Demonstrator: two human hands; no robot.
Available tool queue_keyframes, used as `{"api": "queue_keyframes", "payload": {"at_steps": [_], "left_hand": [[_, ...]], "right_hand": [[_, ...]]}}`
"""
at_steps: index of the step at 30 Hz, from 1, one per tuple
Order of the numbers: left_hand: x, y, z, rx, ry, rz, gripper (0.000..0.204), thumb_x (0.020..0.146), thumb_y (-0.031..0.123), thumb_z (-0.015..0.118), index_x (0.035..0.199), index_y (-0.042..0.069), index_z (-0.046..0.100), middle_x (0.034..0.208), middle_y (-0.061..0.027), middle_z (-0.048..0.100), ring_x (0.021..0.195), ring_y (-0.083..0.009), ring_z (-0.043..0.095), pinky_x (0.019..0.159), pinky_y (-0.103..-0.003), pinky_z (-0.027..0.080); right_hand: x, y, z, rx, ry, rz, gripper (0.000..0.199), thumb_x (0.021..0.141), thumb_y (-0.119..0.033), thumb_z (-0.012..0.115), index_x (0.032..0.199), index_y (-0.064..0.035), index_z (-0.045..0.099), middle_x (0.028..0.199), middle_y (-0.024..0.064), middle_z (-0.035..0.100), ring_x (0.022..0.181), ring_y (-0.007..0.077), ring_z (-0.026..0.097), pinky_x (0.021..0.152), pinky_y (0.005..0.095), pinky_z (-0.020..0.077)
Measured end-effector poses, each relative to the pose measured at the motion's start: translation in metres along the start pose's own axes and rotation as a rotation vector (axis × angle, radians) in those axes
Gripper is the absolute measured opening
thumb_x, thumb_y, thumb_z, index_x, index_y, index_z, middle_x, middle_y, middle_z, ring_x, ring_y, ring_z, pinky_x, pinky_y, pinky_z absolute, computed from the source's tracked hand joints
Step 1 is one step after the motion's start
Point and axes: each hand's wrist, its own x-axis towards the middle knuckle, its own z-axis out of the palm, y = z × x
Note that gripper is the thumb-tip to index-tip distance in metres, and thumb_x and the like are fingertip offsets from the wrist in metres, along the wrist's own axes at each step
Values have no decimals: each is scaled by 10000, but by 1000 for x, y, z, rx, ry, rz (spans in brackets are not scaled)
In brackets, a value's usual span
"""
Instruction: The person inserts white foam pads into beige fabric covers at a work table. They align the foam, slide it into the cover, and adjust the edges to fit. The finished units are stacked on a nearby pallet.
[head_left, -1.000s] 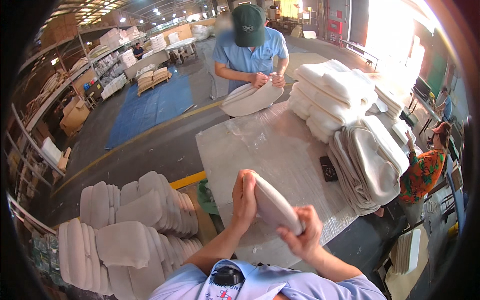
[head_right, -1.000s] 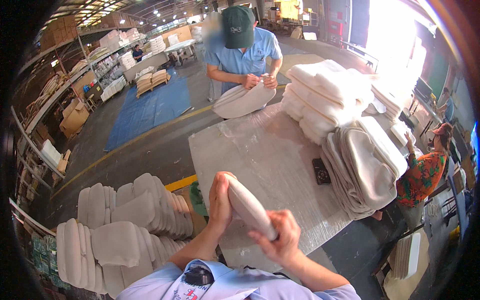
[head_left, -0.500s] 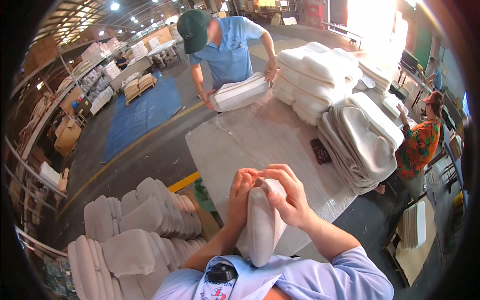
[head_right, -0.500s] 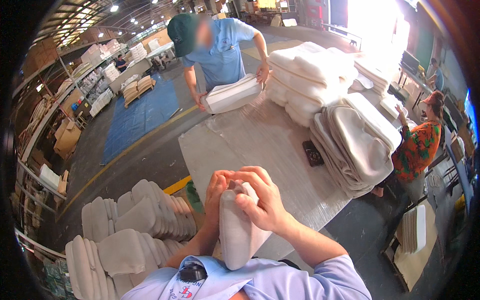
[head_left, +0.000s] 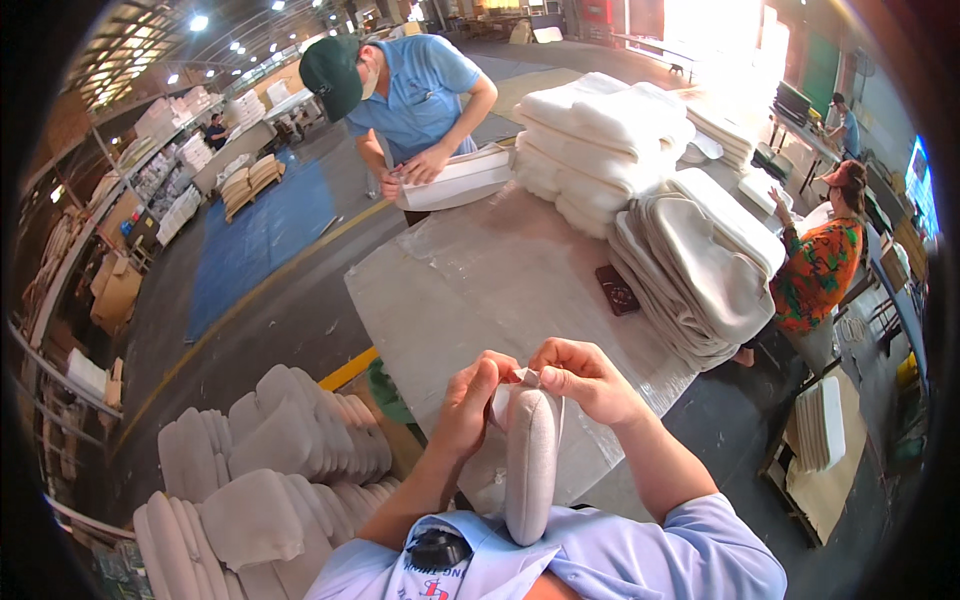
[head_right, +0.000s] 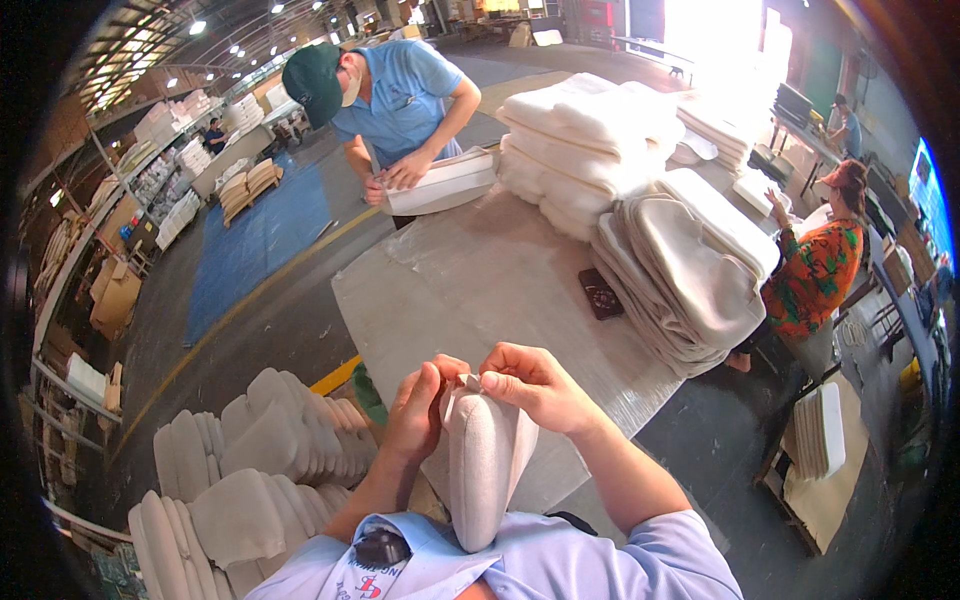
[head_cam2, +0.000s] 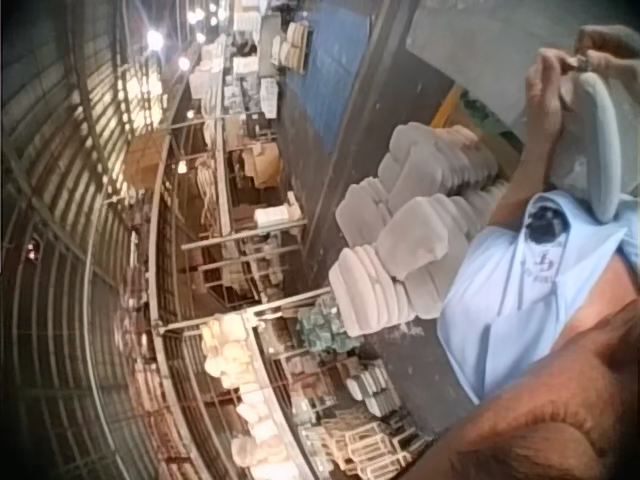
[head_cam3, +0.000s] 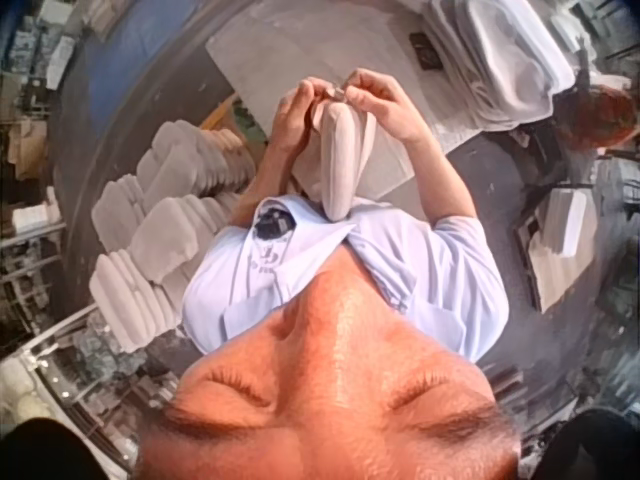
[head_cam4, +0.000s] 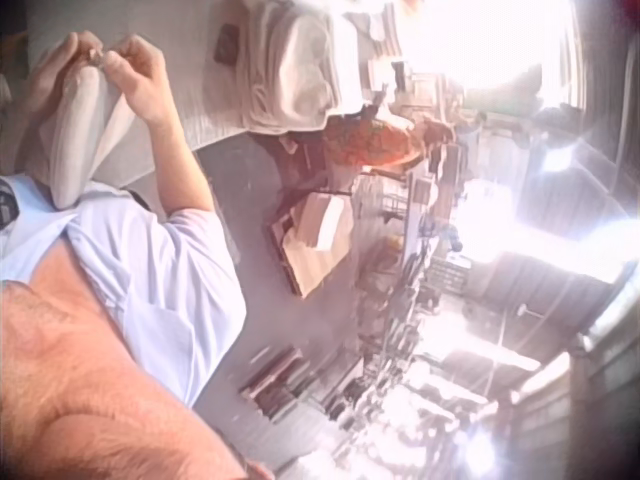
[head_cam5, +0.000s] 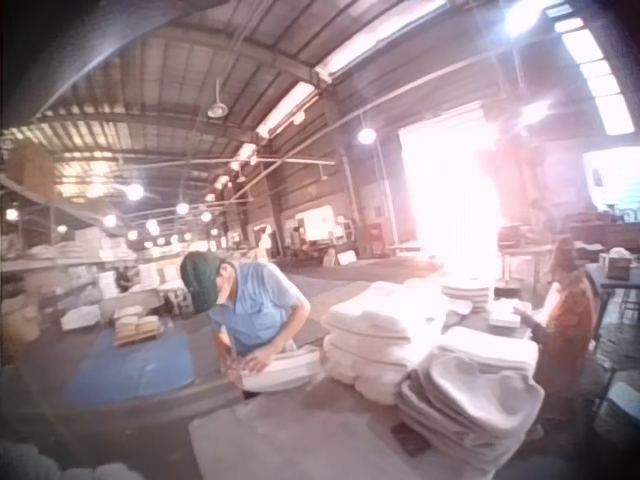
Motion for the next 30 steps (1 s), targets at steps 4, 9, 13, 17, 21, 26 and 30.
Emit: {"api": "queue_keyframes", "payload": {"at_steps": [4,9,13,17,21,26,30], "left_hand": [[6,10,3,66,-159,78,331,1082,336,672,1070,9,724,1091,-36,649,997,-123,593,897,-278,476],[11,27,10,73,-226,2,229,1058,247,717,1043,18,720,1052,-11,631,957,-86,574,868,-248,466],[18,37,12,114,-253,-151,212,1075,228,690,983,37,693,936,23,615,861,-49,536,766,-228,443],[14,35,22,126,-160,-203,245,1091,225,665,912,59,650,796,49,567,767,-38,495,671,-232,408],[6,21,38,147,5,-143,255,1100,219,650,888,80,628,773,56,558,736,-37,485,653,-234,408],[-2,14,50,297,97,41,233,1114,199,625,916,77,636,849,41,601,775,-48,510,681,-238,427],[-2,11,55,370,145,201,250,1128,212,601,922,73,625,901,29,601,807,-60,517,711,-248,446]], "right_hand": [[-5,-4,-4,-40,12,-18,385,1070,-418,687,1042,-33,699,923,-17,662,884,74,576,758,272,466],[-10,-5,-5,-140,41,-88,299,1101,-302,652,972,-33,636,925,-13,645,849,85,564,727,283,460],[-12,-1,12,-324,281,-252,238,1080,-215,664,954,-19,617,868,56,643,788,148,580,691,315,468],[-13,3,27,-470,465,-405,184,1037,-155,698,953,-9,622,826,111,626,722,216,594,650,350,483],[-13,6,35,-449,595,-423,181,1042,-143,686,943,-6,619,817,107,624,718,215,599,655,350,487],[-14,0,23,-353,465,-329,226,1064,-185,669,930,-9,618,816,107,632,720,197,597,653,339,483],[-11,-6,19,-335,352,-270,299,1070,-227,673,869,-14,613,732,87,621,651,178,569,609,331,468]]}}
